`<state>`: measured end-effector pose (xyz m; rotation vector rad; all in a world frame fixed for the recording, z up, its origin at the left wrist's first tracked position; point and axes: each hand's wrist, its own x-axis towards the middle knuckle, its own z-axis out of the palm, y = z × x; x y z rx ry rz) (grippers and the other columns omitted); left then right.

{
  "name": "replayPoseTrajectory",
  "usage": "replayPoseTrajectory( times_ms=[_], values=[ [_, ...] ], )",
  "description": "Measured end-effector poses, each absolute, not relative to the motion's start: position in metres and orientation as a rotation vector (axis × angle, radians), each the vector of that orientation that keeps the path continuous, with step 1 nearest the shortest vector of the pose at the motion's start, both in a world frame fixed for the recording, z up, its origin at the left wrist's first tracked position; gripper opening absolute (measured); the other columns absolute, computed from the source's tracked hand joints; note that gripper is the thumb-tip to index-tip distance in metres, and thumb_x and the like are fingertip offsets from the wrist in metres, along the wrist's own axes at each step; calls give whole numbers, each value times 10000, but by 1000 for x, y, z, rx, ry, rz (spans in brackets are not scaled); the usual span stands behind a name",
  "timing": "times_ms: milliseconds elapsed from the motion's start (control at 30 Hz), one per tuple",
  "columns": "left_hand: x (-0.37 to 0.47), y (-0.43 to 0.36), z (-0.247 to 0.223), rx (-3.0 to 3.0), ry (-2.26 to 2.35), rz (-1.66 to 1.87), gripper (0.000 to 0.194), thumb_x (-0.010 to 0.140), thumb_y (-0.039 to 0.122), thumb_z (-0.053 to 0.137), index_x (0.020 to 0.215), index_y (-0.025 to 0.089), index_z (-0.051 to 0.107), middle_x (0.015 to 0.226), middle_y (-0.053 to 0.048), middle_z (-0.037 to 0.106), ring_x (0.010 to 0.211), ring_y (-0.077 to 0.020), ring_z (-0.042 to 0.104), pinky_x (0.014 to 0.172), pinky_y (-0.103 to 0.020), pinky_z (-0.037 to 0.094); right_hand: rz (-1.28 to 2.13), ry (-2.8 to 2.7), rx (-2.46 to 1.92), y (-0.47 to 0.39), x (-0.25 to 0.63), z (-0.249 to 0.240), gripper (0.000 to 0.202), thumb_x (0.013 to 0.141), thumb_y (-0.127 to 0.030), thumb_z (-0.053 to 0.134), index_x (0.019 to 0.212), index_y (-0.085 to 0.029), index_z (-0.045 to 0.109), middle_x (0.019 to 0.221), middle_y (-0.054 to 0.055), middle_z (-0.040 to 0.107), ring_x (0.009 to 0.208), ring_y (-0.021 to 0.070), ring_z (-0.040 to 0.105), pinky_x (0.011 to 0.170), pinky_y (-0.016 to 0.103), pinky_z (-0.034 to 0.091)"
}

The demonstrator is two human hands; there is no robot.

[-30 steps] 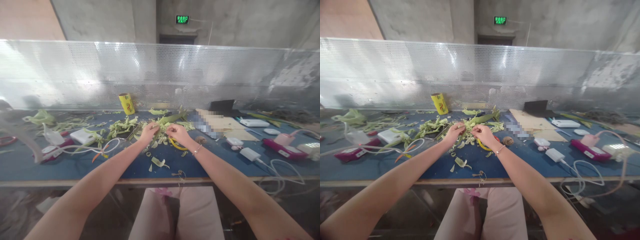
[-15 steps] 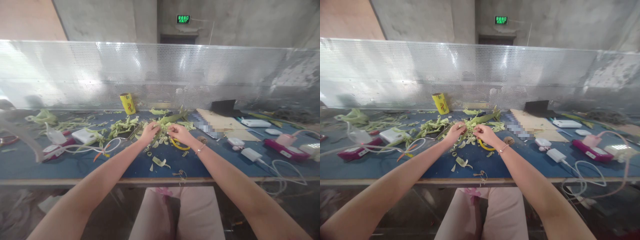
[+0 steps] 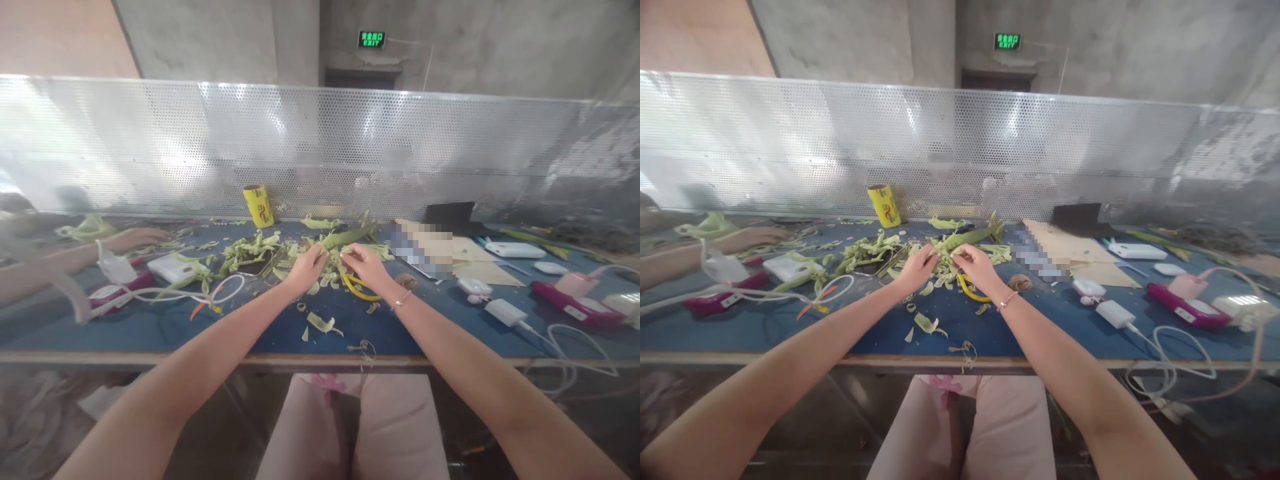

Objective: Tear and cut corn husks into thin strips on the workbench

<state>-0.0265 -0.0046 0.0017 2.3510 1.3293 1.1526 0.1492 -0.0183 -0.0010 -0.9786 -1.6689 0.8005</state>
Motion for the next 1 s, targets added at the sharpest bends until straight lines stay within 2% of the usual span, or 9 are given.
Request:
replayPoseTrajectory(
  times_ms=[233, 400, 633, 800, 1000],
  values=[
    [-24, -9, 0, 2466, 1293, 1087, 179, 864, 291, 356, 802, 207, 502, 628, 0, 490, 575, -150, 477, 601, -255, 353, 950, -1501, -932, -20, 134, -9, 201, 818, -432, 451, 881, -247, 404, 743, -37, 453, 608, 119, 537, 548, 265, 490],
    [-24, -9, 0, 2422, 1237, 981, 137, 830, 308, 425, 807, 219, 526, 581, 8, 466, 558, -168, 474, 609, -262, 359, 777, -1615, -1054, -19, 131, -14, 133, 877, -379, 342, 884, -248, 359, 588, -58, 409, 475, 114, 455, 478, 239, 390],
    [-24, -11, 2, 2401, 1217, 985, 158, 837, 289, 430, 825, 200, 560, 549, 10, 462, 518, -167, 475, 603, -282, 388, 522, -1683, -1067, -12, 136, -19, 162, 867, -404, 373, 888, -247, 407, 551, -61, 378, 475, 115, 403, 491, 238, 316],
    [-22, -16, 7, 2424, 1274, 950, 183, 851, 297, 407, 859, 199, 561, 553, 6, 455, 523, -168, 474, 602, -282, 384, 571, -1626, -1059, -14, 138, -12, 155, 843, -397, 416, 854, -243, 427, 537, -65, 341, 445, 102, 351, 471, 234, 288],
    [-18, -9, 1, 2400, 1226, 1056, 197, 851, 327, 405, 825, 194, 549, 633, -4, 514, 575, -146, 482, 625, -267, 383, 788, -1512, -1052, -12, 138, -11, 245, 812, -485, 453, 846, -245, 421, 479, -82, 305, 368, 90, 322, 389, 224, 248]
  ],
)
